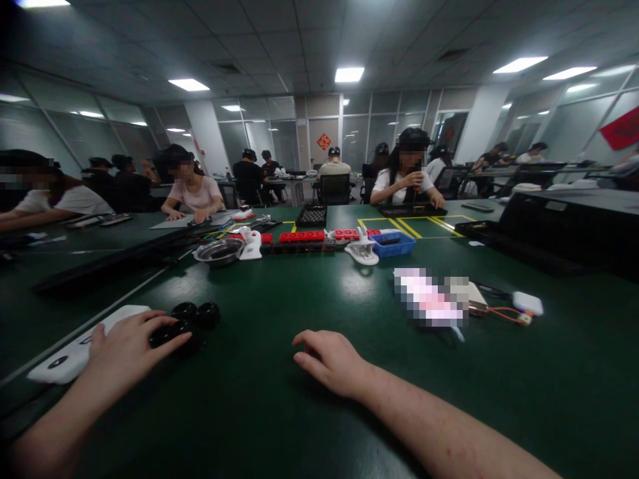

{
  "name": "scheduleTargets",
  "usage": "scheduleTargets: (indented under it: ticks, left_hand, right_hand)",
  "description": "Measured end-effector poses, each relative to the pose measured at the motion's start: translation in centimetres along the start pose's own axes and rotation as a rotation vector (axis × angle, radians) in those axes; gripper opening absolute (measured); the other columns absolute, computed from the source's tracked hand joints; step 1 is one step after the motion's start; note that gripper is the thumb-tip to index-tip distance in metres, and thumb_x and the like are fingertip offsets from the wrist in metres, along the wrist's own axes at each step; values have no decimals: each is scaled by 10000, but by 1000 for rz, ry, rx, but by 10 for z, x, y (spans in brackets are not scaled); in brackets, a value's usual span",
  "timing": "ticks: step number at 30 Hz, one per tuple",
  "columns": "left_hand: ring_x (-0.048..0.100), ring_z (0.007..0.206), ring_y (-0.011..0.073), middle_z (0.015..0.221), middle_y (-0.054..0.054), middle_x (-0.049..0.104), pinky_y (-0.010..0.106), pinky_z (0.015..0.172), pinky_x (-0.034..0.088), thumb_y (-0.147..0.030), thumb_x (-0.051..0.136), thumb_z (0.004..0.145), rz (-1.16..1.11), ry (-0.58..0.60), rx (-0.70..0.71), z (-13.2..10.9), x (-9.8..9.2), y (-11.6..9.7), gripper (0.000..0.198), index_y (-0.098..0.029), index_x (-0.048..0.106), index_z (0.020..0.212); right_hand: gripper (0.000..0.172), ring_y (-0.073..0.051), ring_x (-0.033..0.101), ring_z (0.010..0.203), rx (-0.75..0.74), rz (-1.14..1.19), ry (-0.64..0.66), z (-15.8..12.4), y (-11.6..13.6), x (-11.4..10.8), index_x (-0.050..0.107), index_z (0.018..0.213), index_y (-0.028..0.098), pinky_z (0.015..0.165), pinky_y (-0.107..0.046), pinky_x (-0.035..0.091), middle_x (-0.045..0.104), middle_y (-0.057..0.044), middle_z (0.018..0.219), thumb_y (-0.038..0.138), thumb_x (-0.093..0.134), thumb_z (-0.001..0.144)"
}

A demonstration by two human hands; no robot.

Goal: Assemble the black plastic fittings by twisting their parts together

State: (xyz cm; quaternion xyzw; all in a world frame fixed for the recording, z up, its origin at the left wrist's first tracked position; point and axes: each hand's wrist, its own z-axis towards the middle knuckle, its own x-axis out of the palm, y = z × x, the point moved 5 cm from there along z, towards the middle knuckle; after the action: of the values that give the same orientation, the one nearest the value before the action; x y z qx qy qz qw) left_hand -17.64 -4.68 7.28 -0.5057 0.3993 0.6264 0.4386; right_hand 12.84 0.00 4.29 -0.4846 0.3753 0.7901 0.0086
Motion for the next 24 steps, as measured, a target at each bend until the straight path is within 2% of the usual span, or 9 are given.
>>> scheduleTargets:
  ticks: [7,16,20,24]
  left_hand:
    - [394,1072,363,1143,112,511,608,887,164,-579,391,730,18,-1,11,3,13,0,485,-207,590,969]
    - [418,1053,371,1103,133,545,620,889,152,-537,463,698,57,-57,58,1,22,-6,426,-203,631,902]
    - [410,1061,364,1152,112,513,619,885,150,-569,473,684,105,-131,18,2,14,-7,458,-216,604,944]
    - [414,1074,329,1185,101,492,603,890,174,-619,406,712,92,-189,-106,19,-8,5,527,-224,559,1025]
  right_hand:
    - [227,-155,547,696,34,3,-22,1,-1,-3,502,1016,185,644,-258,421,588,-22,758,292,405,840]
    - [223,-151,551,730,56,-5,4,1,-3,-2,511,1014,183,662,-258,422,606,-38,852,287,418,840]
    - [215,-156,560,756,55,-4,-9,2,-3,-3,516,1003,185,686,-264,424,611,-42,876,284,414,841]
    - [220,-159,562,784,46,0,-18,2,-4,-2,514,1007,175,707,-268,427,611,-52,908,281,409,845]
